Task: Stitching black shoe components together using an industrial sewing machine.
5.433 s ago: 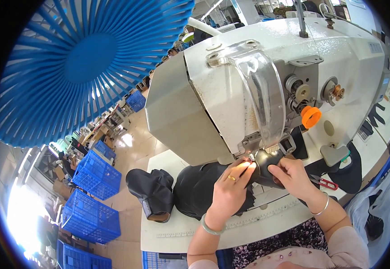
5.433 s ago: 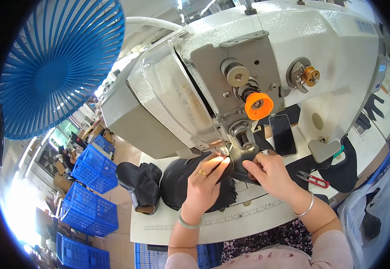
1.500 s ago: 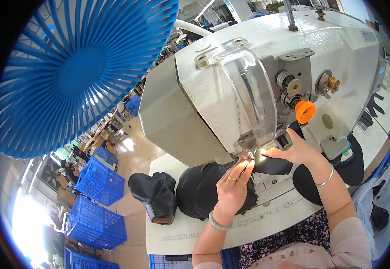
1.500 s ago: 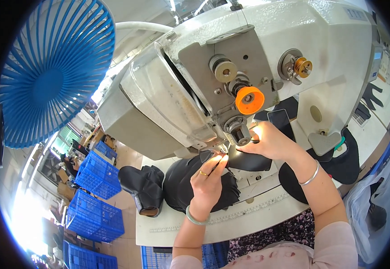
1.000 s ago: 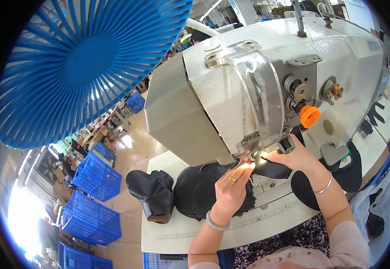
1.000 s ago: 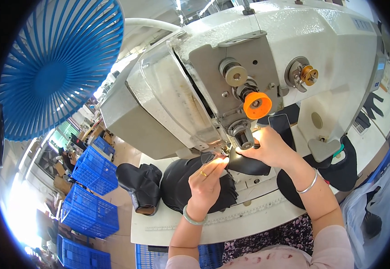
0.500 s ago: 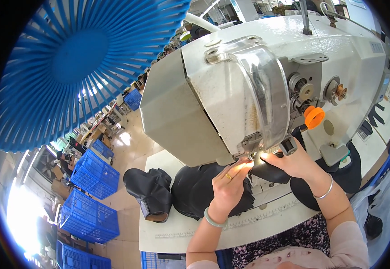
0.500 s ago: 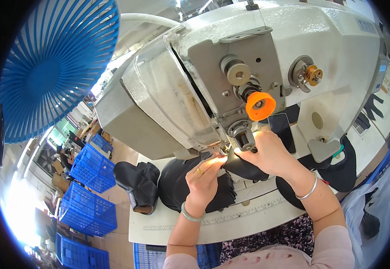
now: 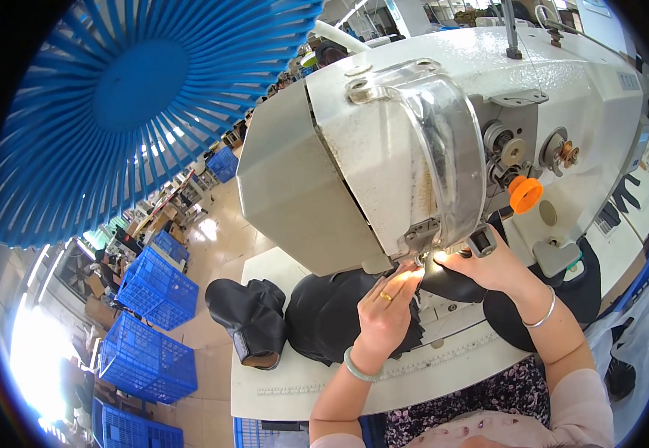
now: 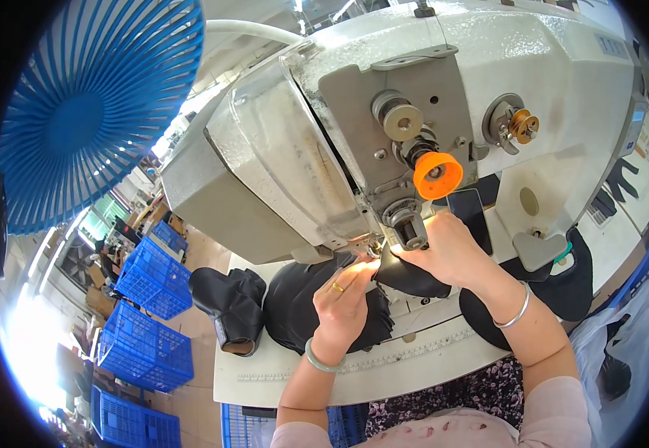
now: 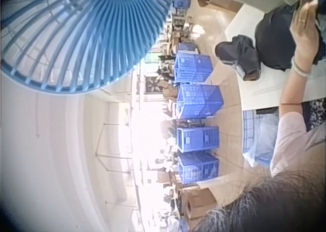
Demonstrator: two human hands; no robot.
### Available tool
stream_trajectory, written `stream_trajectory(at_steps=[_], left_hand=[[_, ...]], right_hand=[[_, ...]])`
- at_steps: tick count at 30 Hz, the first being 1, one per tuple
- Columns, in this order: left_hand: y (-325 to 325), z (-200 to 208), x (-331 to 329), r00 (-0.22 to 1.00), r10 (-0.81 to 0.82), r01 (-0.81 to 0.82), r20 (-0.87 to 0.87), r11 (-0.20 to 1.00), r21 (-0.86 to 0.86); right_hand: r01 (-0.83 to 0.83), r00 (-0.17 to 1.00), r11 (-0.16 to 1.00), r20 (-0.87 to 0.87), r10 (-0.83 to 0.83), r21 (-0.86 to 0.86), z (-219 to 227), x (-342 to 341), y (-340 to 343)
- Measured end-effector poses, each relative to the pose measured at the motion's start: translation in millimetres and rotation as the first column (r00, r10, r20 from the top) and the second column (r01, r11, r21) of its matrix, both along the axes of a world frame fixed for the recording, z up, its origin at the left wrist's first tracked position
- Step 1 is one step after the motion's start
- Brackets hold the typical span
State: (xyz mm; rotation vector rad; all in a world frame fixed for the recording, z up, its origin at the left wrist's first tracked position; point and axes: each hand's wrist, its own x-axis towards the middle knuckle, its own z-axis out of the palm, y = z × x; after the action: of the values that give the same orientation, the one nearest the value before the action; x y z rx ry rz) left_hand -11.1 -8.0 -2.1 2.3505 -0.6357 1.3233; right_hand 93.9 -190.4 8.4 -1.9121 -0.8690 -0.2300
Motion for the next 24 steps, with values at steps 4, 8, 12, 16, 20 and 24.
stream_trajectory(at_steps=[4,8,12,16,20,24], left_hand=[[-2.7,0.5,0.9,1.000,0.004,-0.004,0.026,1.000,0.002],[-4.8,1.7,1.6,0.997,-0.008,0.007,0.075,1.000,0.013],[-5.3,1.7,-0.6,0.998,-0.009,0.008,0.062,1.000,0.011],[-4.3,1.4,1.1,0.997,-0.068,0.070,0.024,0.995,-0.078],[-3.7,1.9,4.3,0.995,-0.061,0.066,0.085,0.997,-0.047],[-4.3,3.0,1.4,0.999,-0.033,0.034,0.014,0.999,-0.042]], right_hand=[[-0.016,0.997,0.998,0.072,0.011,0.065,-3.0,4.7,0.5],[-0.062,0.998,0.997,0.015,0.061,0.049,2.9,6.2,0.7],[-0.129,0.984,0.987,-0.115,0.140,0.094,16.9,1.8,-1.3],[-0.196,0.948,0.971,-0.227,0.223,0.134,25.6,0.3,-3.6],[-0.178,0.947,0.977,-0.247,0.203,0.120,26.2,2.7,-1.8],[-0.187,0.950,0.970,-0.222,0.218,0.153,26.3,1.8,-3.1]])
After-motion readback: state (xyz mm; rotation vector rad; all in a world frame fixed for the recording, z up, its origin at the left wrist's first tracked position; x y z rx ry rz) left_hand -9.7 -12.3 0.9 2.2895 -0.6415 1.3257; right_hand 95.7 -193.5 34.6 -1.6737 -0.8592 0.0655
